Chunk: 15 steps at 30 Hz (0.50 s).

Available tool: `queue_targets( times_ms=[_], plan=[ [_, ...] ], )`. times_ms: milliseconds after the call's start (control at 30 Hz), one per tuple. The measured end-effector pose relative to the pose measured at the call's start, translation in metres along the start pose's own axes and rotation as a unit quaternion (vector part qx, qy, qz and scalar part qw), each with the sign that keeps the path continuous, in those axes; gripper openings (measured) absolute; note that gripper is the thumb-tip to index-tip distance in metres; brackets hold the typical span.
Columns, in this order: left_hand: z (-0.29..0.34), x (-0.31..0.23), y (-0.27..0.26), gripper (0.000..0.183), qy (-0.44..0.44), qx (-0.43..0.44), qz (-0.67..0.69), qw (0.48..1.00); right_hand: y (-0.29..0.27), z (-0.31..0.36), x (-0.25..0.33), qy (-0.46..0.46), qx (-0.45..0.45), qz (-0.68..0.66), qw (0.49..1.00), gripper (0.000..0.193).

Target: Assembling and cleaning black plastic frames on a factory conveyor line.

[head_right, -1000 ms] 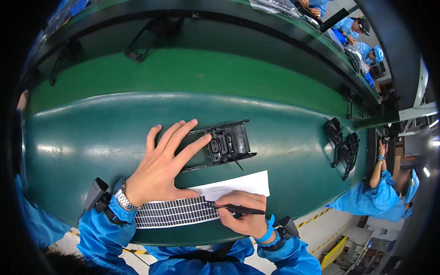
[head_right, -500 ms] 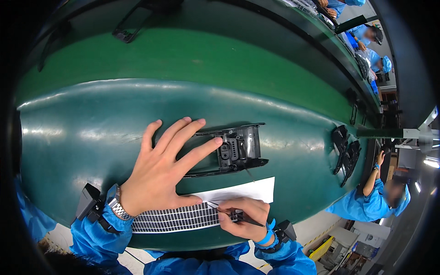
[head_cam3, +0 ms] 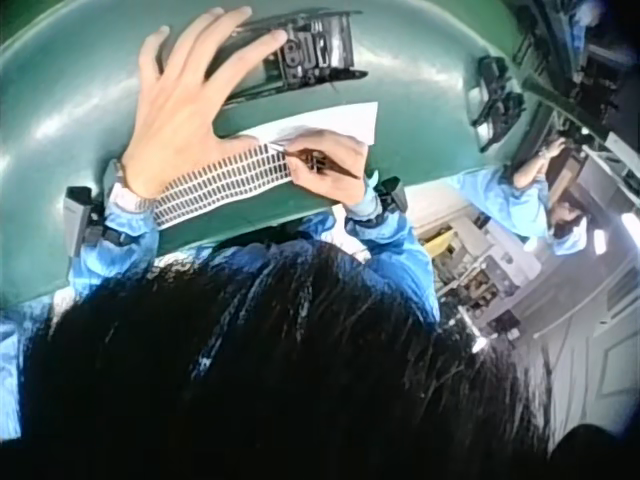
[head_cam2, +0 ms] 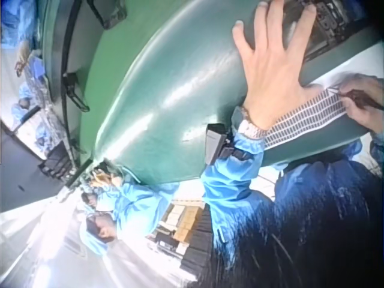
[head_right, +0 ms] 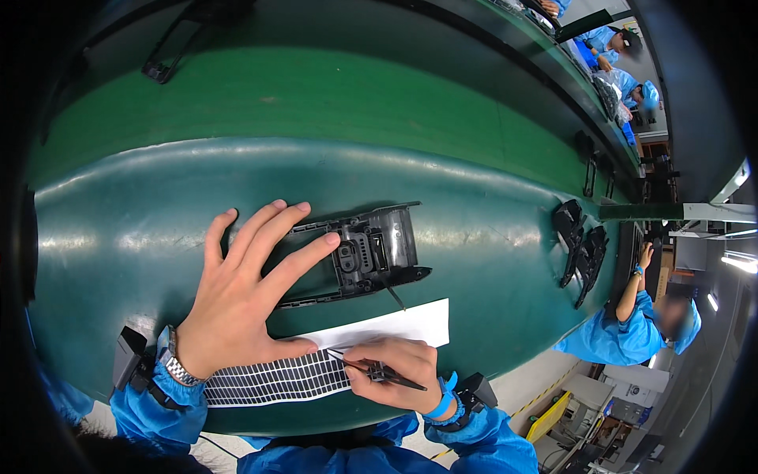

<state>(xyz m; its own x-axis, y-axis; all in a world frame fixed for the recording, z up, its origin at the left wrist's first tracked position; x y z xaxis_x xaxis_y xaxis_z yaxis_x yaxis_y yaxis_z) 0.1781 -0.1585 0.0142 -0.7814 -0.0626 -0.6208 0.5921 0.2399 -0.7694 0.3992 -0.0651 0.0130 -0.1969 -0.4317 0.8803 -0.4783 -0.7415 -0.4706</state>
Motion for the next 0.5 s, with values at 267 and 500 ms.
queue_targets(
  times_ms=[267,500],
  plan=[
    [0.0001,0.0006,0.001,0.119,-0.001,-0.006,0.01,1.0,-0.0004,-0.0015,0.0027,-0.003,0.012,-0.001,1.0,0.025],
    [0.0012,0.0005,0.0013,0.12,-0.001,-0.008,0.003,1.0,0.0013,-0.0009,-0.0018,-0.007,0.016,-0.015,1.0,0.023]
  ],
)
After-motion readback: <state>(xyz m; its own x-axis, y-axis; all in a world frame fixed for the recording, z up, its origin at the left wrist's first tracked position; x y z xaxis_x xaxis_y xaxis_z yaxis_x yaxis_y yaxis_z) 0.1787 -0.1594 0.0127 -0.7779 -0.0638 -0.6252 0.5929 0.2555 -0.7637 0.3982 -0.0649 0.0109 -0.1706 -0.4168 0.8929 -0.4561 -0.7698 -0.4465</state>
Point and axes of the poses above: each hand's wrist, its own z-axis away from the middle knuckle, its own y-axis out of the palm, x = y × z, the point moved 3 cm from there along -z, towards the middle knuckle, and after that the axes turned 5 degrees about -x, right-handed, at the moved point
